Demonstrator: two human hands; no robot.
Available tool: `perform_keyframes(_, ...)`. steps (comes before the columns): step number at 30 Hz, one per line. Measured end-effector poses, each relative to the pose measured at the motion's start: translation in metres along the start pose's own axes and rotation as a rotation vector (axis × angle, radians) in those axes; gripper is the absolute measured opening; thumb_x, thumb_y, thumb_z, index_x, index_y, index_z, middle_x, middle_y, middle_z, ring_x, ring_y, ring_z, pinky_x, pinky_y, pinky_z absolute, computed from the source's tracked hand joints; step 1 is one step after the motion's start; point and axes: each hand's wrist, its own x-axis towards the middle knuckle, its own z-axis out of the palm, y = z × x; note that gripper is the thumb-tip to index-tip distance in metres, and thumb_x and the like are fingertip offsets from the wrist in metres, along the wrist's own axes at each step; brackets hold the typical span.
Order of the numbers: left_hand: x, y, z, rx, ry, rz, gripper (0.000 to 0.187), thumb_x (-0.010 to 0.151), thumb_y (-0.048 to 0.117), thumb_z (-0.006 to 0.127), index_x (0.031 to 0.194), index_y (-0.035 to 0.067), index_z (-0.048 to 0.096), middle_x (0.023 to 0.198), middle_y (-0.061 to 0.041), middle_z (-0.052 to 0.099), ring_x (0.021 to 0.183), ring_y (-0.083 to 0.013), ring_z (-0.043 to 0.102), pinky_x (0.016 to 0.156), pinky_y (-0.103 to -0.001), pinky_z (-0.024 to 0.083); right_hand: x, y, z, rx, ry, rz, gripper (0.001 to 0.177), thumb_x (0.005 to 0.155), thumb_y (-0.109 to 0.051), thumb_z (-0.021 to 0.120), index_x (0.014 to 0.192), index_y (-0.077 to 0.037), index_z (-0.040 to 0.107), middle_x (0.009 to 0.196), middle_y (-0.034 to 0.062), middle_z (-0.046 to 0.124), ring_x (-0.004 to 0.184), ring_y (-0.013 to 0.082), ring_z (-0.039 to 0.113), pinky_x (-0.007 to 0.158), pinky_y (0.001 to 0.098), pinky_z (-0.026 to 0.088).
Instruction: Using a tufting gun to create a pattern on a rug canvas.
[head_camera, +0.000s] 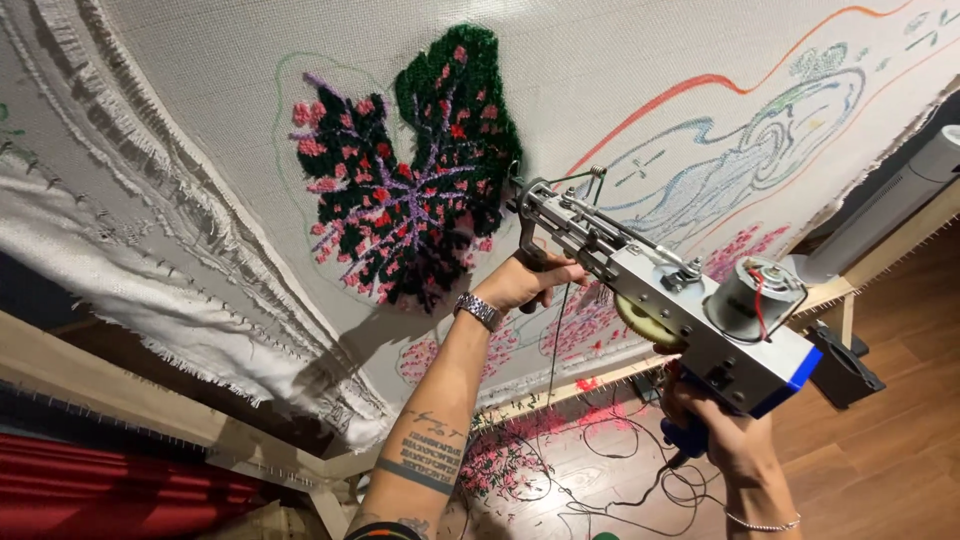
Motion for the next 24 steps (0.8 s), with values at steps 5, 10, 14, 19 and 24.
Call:
perform_keyframes(5,-0.019,0.038,0.023,0.142,0.059,-0.117,0.03,0.09,0.033,0.077,0.105,0.008,0.083,0.091,-0.001,0.078,0.062,-0.0051,0.059,0.053,-0.025,0.048,-0.008,-0.001,-0.015,0.024,-0.03,-0.036,0.025,0.081,0.004,0.065,0.105,0.007,0.059,0.082,0.0107,0.06,0.061,0.0181,0.053,0.05,0.0312,0.043)
perform_keyframes(10,-0.022,0.026,0.022,0.133,0.094,-0.125,0.032,0.085,0.034,0.08,0.102,0.008,0.082,0.088,0.004,0.078,0.058,-0.0075,0.059,0.054,-0.025,0.049,-0.006,-0.014,0.001,0.015,-0.012,0.039,0.026,0.081,0.004,0.064,0.106,0.008,0.059,0.08,0.0098,0.059,0.06,0.0172,0.052,0.048,0.0313,0.043)
perform_keyframes(14,-0.021,0.016,0.016,0.234,0.14,-0.167,0.037,0.084,0.036,0.082,0.101,0.003,0.082,0.073,-0.003,0.074,0.056,-0.0071,0.059,0.051,-0.025,0.044,-0.001,-0.031,0.027,0.012,-0.042,0.084,0.034,0.082,0.002,0.063,0.115,0.01,0.063,0.078,0.0076,0.057,0.058,0.0149,0.05,0.049,0.0293,0.041)
perform_keyframes(19,-0.018,0.015,0.008,0.293,0.165,-0.182,0.043,0.083,0.041,0.082,0.097,0.0,0.082,0.062,-0.006,0.068,0.053,-0.0062,0.054,0.05,-0.027,0.041,0.008,-0.021,0.028,0.043,-0.051,0.099,0.035,0.084,0.001,0.063,0.117,0.011,0.062,0.078,0.0073,0.056,0.057,0.015,0.05,0.049,0.0296,0.041)
perform_keyframes(24,-0.007,-0.001,-0.006,0.248,0.185,-0.138,0.048,0.078,0.043,0.084,0.093,-0.001,0.079,0.067,-0.005,0.071,0.054,-0.0086,0.063,0.052,-0.027,0.047,0.017,-0.017,0.035,0.041,-0.045,0.093,0.034,0.086,0.0,0.064,0.119,0.011,0.062,0.077,0.0077,0.057,0.058,0.0147,0.05,0.049,0.0291,0.041)
